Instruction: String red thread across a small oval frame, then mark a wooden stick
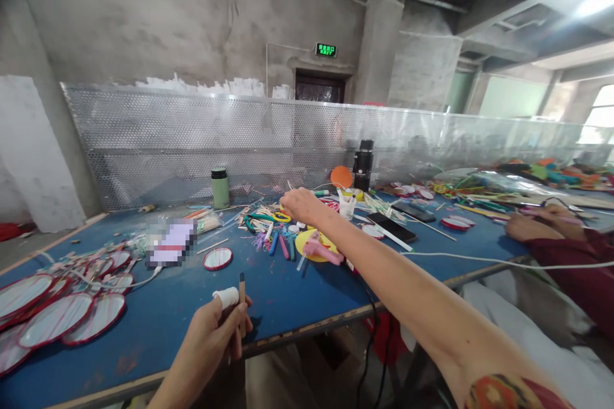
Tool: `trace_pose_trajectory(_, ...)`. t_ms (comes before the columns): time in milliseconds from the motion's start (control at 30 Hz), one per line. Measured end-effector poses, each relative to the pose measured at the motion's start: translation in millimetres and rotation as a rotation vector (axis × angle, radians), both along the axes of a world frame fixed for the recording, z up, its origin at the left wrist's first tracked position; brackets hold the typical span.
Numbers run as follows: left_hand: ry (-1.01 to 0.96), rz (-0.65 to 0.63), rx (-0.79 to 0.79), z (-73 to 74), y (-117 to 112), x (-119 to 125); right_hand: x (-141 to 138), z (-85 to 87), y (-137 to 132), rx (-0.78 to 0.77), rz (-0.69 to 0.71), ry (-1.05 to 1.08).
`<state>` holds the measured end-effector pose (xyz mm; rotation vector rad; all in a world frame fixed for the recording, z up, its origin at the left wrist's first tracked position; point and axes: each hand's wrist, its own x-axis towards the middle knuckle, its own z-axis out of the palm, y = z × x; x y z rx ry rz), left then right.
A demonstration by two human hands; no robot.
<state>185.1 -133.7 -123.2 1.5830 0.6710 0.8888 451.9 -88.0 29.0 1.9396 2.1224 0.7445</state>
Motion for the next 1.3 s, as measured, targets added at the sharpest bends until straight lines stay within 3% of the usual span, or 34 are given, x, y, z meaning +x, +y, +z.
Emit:
trace_pose_trajectory(67, 0.022, -0.004, 0.005, 5.0, -1, 0, -1, -4.3, 4, -0.025, -0.010, -0.005)
trace_pose_trajectory(200, 0.055, -0.004, -0.020, 9.2, -2, 0, -15, -29.7, 27, -0.093, -0.013, 0.004)
trace_pose_trajectory(467, -0.015, -0.040, -0.091, -3.9, 6, -1, -46, -73.5, 62, -0.077, 0.063, 0.111)
trace_pose_trajectory(600, -0.029, -0.018, -0.081, -7.7, 8, 1, -43, -77.4, 72, -0.110, 0.093, 0.119)
trace_pose_trajectory(767, -0.026, -0.058, -0.074, -4.1, 8, 0, -28, -65.2, 74, -0.110, 0.119, 0.116)
trace_pose_trajectory(900, -0.018, -0.023, -0.074, 3.5, 3, -1, -22, -47.2, 50, 0.055, 0.147, 0.200)
trace_pose_trajectory(1033, 0.002, -0.008, -0.073, 7.0, 0, -1, -29, -39.6, 0, 0.326, 0.169, 0.377)
trace_pose_trajectory(1100, 0.008, 0.004, -0.061, 7.8, 0, -1, -39, -47.2, -32, 0.453, 0.174, 0.487)
trace_pose_trajectory(1200, 0.025, 0.019, -0.059, 9.5, -1, -1, -60, -73.0, -78, 0.604, 0.193, 0.686)
trace_pose_trajectory(1267, 0.035, 0.007, -0.071, 10.8, -2, 1, -75, -93.5, -101, 0.781, 0.292, 1.191)
trace_pose_trajectory(1300, 0.037, -0.005, -0.082, 11.3, -3, 2, -82, -102.4, -109, 0.794, 0.324, 1.362)
